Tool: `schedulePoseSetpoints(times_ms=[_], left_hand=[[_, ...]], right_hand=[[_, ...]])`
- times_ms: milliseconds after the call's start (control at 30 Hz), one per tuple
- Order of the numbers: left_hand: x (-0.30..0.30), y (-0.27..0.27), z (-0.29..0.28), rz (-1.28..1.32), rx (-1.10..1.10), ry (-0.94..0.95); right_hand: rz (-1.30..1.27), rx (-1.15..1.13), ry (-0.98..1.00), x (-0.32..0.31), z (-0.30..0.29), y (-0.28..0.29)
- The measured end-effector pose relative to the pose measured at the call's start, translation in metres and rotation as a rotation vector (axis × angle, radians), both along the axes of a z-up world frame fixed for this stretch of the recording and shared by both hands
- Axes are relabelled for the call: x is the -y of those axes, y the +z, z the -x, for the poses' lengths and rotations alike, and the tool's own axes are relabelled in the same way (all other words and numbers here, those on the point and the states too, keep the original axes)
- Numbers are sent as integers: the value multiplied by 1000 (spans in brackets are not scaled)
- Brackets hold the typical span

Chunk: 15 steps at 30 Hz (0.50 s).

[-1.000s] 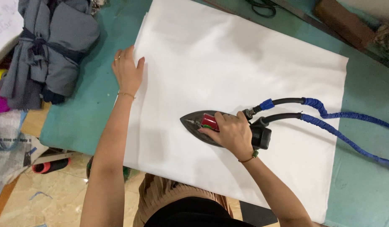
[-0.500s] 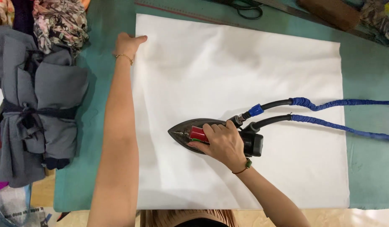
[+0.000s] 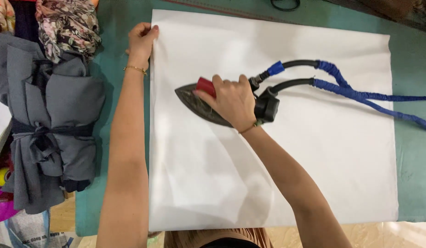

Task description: Ironing a large piece of white fabric on an ironing table in an atelier.

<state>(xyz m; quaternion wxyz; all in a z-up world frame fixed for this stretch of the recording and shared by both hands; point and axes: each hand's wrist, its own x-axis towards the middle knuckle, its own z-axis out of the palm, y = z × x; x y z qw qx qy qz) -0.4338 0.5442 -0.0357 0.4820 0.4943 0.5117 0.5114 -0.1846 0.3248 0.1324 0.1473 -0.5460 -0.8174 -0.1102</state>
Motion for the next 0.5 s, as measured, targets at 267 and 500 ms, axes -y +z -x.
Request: schedulePoseSetpoints(times_ms=[267, 500], left_hand=[[12, 20, 6, 64, -20, -29], [16, 2, 14, 115, -50, -37]], right_hand=[[-55, -4, -16, -21, 18, 2], [65, -67, 98, 44, 22, -5]])
